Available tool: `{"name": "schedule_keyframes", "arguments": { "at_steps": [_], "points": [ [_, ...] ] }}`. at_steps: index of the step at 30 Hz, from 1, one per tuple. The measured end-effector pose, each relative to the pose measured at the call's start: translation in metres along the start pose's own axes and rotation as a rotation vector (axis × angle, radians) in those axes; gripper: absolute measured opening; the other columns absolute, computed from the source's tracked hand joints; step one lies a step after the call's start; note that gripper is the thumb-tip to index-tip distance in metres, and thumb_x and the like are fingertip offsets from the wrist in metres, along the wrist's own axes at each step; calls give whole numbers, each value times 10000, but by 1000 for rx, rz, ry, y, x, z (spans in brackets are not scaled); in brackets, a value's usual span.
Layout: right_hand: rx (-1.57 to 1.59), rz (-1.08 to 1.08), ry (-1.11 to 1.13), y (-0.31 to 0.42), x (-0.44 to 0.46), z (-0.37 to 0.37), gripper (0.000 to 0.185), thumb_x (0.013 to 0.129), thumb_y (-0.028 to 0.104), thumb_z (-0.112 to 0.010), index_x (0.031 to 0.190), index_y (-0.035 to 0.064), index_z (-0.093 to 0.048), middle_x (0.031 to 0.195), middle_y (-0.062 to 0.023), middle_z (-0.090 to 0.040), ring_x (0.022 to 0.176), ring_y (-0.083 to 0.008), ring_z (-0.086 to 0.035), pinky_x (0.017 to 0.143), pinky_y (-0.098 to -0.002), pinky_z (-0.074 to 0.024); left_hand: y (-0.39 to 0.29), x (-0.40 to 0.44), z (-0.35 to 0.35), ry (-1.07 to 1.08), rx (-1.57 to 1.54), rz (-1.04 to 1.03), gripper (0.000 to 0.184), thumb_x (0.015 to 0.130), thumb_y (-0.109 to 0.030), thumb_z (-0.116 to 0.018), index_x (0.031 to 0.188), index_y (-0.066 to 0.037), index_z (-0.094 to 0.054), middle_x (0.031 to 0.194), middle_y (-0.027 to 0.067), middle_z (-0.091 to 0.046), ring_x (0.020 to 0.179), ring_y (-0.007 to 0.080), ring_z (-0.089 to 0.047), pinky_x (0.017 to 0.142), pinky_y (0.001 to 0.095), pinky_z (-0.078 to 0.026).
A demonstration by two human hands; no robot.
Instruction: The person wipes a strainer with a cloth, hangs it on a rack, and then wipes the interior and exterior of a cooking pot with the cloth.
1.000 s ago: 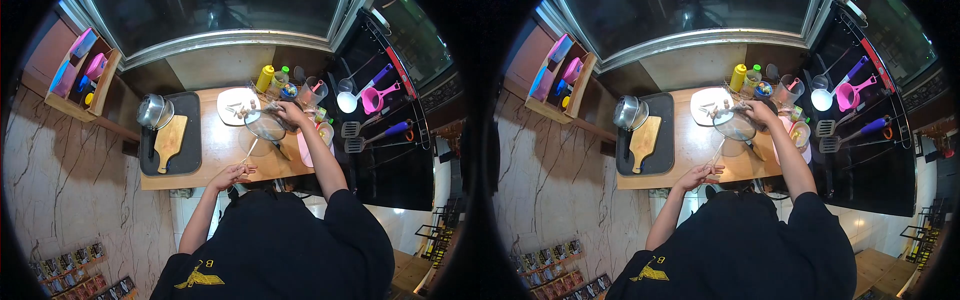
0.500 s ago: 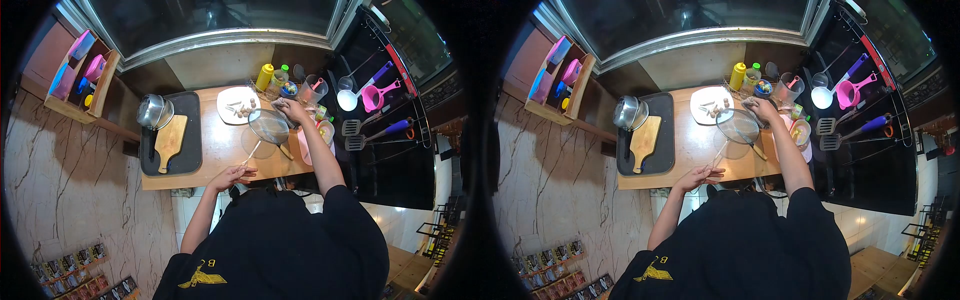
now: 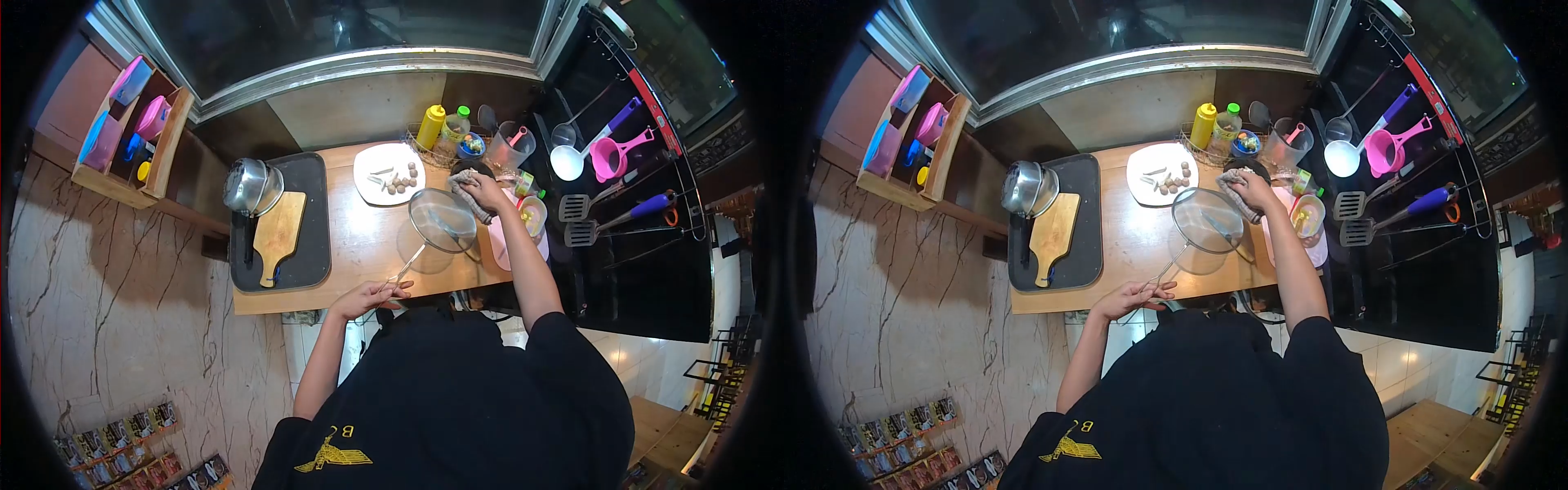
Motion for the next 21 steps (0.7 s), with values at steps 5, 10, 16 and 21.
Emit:
{"name": "schedule_keyframes", "arguments": {
  "at_steps": [5,10,16,21],
  "points": [
    [27,23,-9,6,-3,0,304,869,210,-615,1125,47,-618,1034,-144,-669,947,-243,-624,851,-343,-468,-7,-3,-1,-18,-26,18,334,976,-286,-475,1100,-14,-623,1457,158,-342,1309,233,-398,966,379,-460],
    [-103,10,-236,13,-17,12,331,825,199,-591,1117,43,-601,1090,-221,-616,1005,-382,-588,840,-411,-472,-21,-3,-8,-56,-63,-14,328,981,-274,-463,1081,-10,-631,1476,158,-309,1318,238,-389,953,395,-473],
    [-55,66,-411,22,-45,17,337,805,134,-578,1131,50,-591,1086,-203,-608,985,-390,-579,843,-428,-468,-18,-5,-6,-60,-51,-18,322,979,-273,-465,1084,-18,-631,1495,149,-271,1313,234,-396,916,399,-504],
    [-80,43,-454,51,-72,17,332,808,101,-575,1136,51,-579,1041,-188,-599,968,-378,-578,832,-400,-469,-16,-2,-2,-60,-60,-11,323,978,-270,-468,1123,-21,-615,1509,127,-246,1317,224,-390,918,403,-504]
  ]
}}
Point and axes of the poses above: each hand's wrist, its own x-axis towards the middle knuckle, its own z-axis out of the back of the hand, y = z × x, the point moved 8 cm from there along x, towards the middle knuckle
